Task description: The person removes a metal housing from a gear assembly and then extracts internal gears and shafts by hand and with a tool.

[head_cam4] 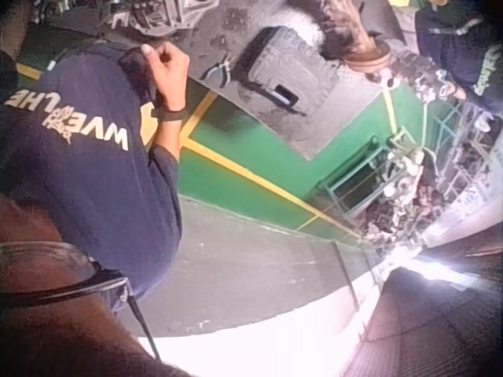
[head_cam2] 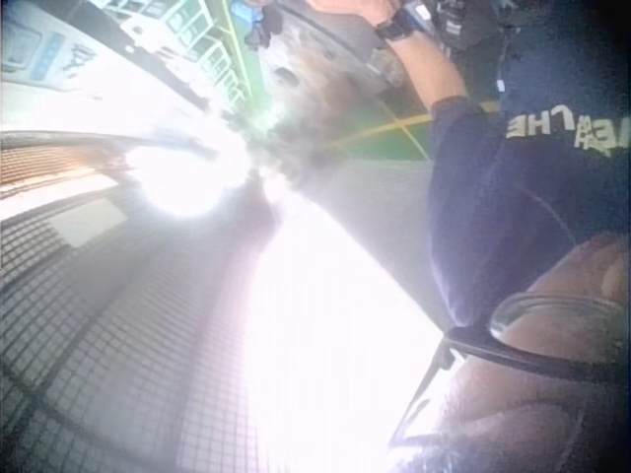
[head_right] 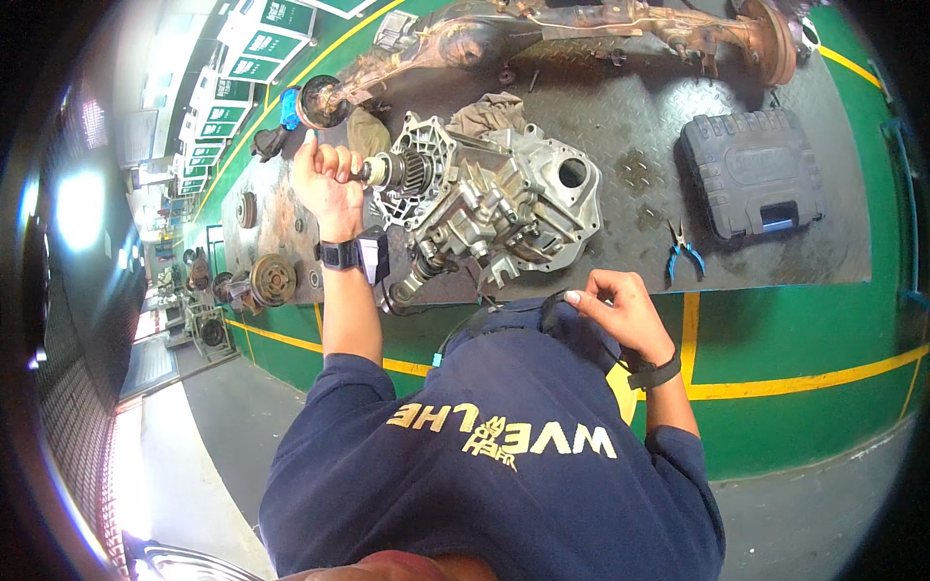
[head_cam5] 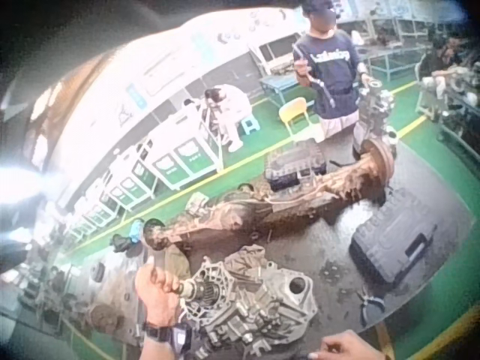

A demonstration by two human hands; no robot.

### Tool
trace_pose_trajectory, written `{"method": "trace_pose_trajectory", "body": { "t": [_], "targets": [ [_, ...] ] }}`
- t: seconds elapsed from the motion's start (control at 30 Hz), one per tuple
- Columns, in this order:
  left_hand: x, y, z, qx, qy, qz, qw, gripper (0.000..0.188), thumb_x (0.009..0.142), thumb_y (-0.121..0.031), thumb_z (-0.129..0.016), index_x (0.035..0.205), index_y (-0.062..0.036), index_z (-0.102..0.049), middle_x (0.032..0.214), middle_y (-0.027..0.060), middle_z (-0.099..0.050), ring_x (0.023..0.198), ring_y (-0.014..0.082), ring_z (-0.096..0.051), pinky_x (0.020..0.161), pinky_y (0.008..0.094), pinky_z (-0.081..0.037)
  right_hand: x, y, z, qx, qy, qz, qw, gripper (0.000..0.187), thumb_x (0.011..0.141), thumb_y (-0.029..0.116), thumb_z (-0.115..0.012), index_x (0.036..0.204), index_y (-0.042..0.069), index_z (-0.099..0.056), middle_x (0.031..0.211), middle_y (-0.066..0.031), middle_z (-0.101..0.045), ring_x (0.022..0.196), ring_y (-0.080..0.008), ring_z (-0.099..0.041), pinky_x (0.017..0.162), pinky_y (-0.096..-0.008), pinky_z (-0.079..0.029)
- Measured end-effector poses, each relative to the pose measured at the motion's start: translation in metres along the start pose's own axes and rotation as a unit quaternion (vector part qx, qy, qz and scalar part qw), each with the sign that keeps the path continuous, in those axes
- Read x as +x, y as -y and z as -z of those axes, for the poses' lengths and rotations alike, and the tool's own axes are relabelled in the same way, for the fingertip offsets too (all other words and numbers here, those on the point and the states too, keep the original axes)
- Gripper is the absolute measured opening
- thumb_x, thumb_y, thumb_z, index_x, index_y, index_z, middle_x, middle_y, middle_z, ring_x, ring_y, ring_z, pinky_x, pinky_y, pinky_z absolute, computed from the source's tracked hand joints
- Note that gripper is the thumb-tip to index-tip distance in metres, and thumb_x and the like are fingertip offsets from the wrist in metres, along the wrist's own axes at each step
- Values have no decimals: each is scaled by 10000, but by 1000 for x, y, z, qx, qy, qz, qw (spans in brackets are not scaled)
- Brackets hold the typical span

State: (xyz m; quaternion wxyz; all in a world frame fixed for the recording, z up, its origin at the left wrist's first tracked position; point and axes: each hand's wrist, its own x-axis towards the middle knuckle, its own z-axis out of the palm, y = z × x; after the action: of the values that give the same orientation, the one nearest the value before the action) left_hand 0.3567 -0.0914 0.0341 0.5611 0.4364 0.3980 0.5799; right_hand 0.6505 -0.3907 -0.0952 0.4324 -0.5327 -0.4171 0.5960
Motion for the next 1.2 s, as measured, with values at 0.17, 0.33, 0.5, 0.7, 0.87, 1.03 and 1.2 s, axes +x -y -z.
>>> {"method": "trace_pose_trajectory", "body": {
  "t": [0.17, 0.33, 0.5, 0.7, 0.87, 1.03, 1.2],
  "targets": [
    [21, -9, -16, -23, -118, 70, 990, 415, 1040, -283, -539, 667, -196, -379, 516, -59, -279, 437, 124, -307, 515, 340, -346, 12, 3, -7, -37, -8, 21, 999, 362, 908, 239, -782, 715, -16, -612, 625, -56, -643, 601, -94, -582, 565, -281, -444],
    [4, -13, 0, -38, -61, 37, 997, 487, 1057, -278, -530, 619, -192, -333, 535, -44, -270, 430, 125, -307, 479, 334, -325, 26, 10, -23, -33, -10, 50, 998, 361, 906, 238, -786, 720, -19, -613, 626, -50, -638, 610, -83, -582, 568, -283, -450],
    [-4, -12, 21, -48, -32, 7, 998, 507, 1079, -309, -494, 620, -185, -319, 521, -36, -267, 428, 134, -294, 488, 327, -329, 32, -8, -42, -33, 23, 9, 999, 358, 911, 236, -788, 718, -16, -621, 620, -44, -636, 614, -69, -589, 564, -271, -456],
    [32, -15, 2, -38, -128, 82, 988, 463, 1039, -305, -597, 650, -192, -373, 517, -48, -286, 444, 116, -302, 496, 332, -317, 48, -2, -60, -28, 15, 23, 999, 363, 929, 220, -779, 707, -7, -601, 619, -18, -606, 607, -58, -534, 551, -270, -428],
    [2, -10, 42, -23, 188, -8, 982, 528, 1084, -280, -497, 596, -148, -346, 514, -37, -292, 450, 117, -285, 493, 326, -301, 39, -2, -68, 13, 19, 1, 1000, 370, 937, 225, -773, 703, 1, -594, 632, -17, -615, 623, -57, -537, 563, -269, -423],
    [4, -18, 47, -19, 338, -14, 941, 501, 1047, -166, -565, 584, -77, -395, 527, -12, -353, 471, 120, -329, 488, 322, -307, 46, 1, -86, 26, 30, -8, 999, 380, 943, 228, -767, 697, 3, -584, 634, -20, -620, 617, -56, -530, 555, -275, -411],
    [9, -98, -1, 122, 379, -53, 916, 485, 1038, -199, -562, 589, -81, -422, 540, -7, -394, 482, 115, -368, 495, 313, -310, 76, 28, -117, -26, 15, 40, 999, 356, 954, 217, -755, 712, 14, -591, 649, -22, -637, 657, -69, -591, 608, -264, -469]
  ]
}}
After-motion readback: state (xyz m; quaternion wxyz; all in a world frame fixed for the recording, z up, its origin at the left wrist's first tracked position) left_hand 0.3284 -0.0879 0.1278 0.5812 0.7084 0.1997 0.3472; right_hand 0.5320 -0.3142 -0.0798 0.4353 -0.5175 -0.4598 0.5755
